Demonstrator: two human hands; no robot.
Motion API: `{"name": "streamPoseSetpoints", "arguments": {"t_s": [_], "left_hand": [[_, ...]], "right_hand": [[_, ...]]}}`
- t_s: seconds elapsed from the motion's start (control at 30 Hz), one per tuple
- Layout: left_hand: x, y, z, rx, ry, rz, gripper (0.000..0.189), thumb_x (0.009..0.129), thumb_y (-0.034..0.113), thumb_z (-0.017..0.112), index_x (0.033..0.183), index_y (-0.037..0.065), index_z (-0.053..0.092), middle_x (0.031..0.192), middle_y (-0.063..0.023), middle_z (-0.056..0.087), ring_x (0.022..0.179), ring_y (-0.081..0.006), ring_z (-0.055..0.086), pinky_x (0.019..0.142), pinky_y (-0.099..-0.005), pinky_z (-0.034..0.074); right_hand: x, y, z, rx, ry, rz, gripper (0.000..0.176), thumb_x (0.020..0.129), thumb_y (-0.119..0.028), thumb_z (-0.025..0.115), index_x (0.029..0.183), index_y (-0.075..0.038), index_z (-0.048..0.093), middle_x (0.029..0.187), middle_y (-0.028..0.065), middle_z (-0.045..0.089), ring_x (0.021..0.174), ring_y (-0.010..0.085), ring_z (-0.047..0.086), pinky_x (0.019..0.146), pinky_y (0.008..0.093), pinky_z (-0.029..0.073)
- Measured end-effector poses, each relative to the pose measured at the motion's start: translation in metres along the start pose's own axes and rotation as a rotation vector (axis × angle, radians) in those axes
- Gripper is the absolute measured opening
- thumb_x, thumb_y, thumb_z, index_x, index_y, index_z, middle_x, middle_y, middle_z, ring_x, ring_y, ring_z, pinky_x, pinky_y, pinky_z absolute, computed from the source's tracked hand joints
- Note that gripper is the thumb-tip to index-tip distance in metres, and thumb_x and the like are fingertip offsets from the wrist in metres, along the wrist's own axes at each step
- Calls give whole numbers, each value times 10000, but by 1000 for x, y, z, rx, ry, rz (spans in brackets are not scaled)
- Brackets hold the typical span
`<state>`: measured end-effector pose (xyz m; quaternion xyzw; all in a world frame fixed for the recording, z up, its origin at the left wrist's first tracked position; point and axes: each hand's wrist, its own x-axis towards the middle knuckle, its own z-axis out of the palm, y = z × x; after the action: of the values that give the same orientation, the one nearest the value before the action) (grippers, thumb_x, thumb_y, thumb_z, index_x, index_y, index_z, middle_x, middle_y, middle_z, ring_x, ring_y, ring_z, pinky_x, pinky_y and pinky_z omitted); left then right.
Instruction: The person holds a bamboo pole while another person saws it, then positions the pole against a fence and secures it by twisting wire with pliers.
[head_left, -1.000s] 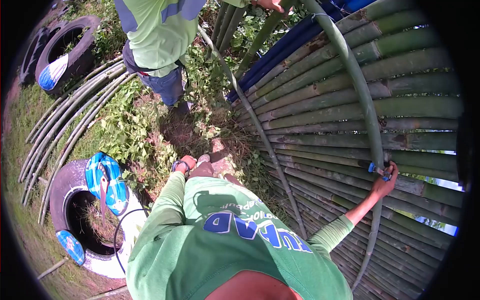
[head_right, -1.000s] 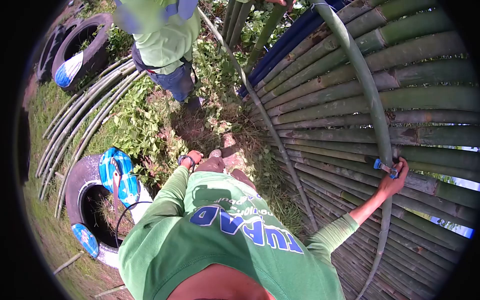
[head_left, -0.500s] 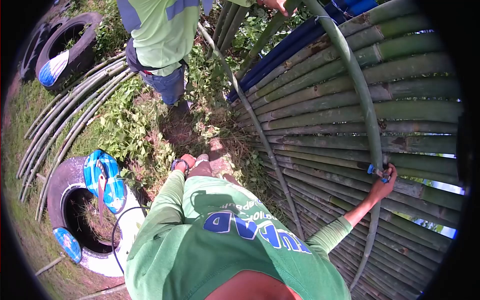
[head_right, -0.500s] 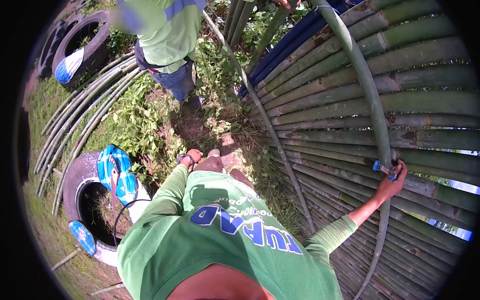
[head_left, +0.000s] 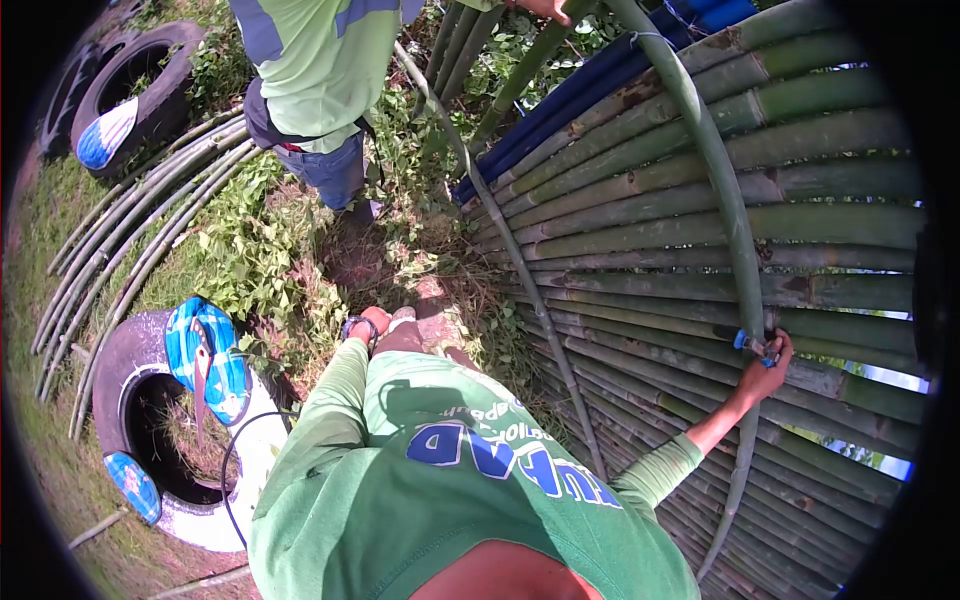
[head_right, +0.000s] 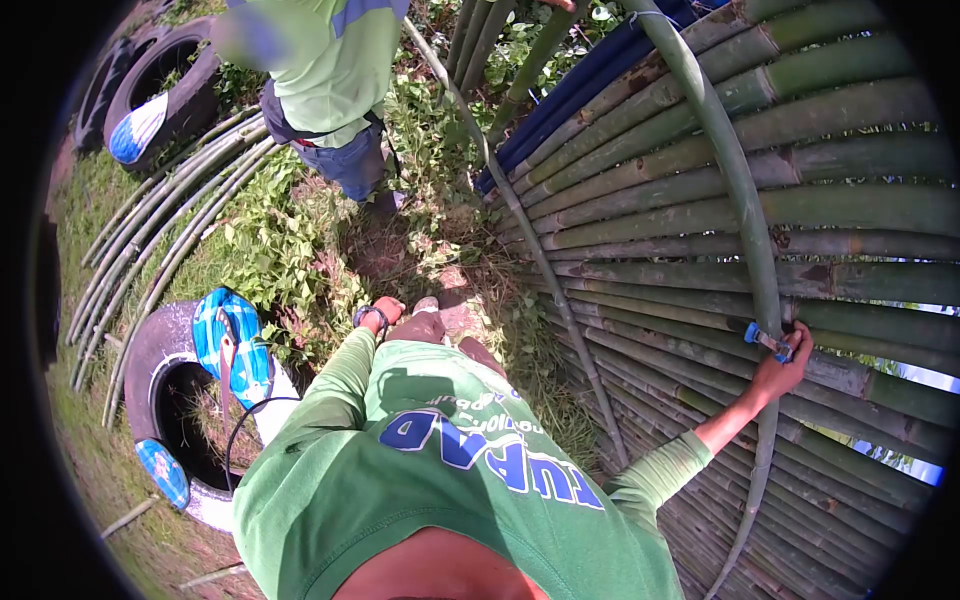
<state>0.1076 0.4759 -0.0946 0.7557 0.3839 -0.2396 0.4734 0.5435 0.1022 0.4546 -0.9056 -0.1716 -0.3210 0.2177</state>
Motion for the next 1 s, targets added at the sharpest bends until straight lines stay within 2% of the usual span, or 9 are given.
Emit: {"name": "streamPoseSetpoints", "arguments": {"t_s": [0.07,0.17,0.4,0.67,0.9,0.97,1.0], "left_hand": [[-4,2,-2,32,8,55,347,914,326,515,1041,82,726,919,-148,723,882,-296,690,860,-383,509],[11,-9,8,41,-35,-11,356,916,319,494,1046,79,721,978,-155,714,936,-313,677,886,-395,501],[16,-16,14,98,9,35,366,920,314,482,1072,73,711,1082,-173,685,1041,-324,639,945,-410,475],[0,0,1,30,-15,3,349,917,314,510,1069,75,714,978,-156,714,949,-324,674,887,-400,503],[3,-4,4,54,-6,-1,359,919,331,516,1074,78,717,1028,-168,707,1001,-318,662,924,-396,484],[-1,2,1,41,-25,-38,348,915,326,528,1065,78,722,984,-168,716,924,-305,689,891,-393,499],[4,-2,4,91,4,18,339,918,322,539,1061,76,723,948,-164,721,854,-291,703,856,-387,513]], "right_hand": [[0,0,0,7,-1,5,255,1022,-247,497,1139,-67,635,979,80,670,852,153,617,776,307,495],[0,0,0,-4,-5,20,257,1023,-249,495,1139,-66,634,975,78,668,846,152,613,770,307,493],[-1,-2,0,-5,1,13,275,1022,-280,496,1138,-73,635,968,90,668,842,164,615,766,318,487],[-1,-3,0,-13,0,23,279,1020,-289,503,1140,-74,635,966,85,669,842,171,610,773,320,484],[0,3,0,-48,-9,8,282,1019,-291,503,1138,-73,637,958,88,670,848,171,602,777,324,480],[-1,6,1,-33,-4,6,281,1020,-289,500,1135,-71,636,950,90,670,842,174,606,772,325,482],[1,8,2,-18,-2,-2,280,1022,-287,498,1132,-70,636,941,92,671,835,178,609,767,326,484]]}}
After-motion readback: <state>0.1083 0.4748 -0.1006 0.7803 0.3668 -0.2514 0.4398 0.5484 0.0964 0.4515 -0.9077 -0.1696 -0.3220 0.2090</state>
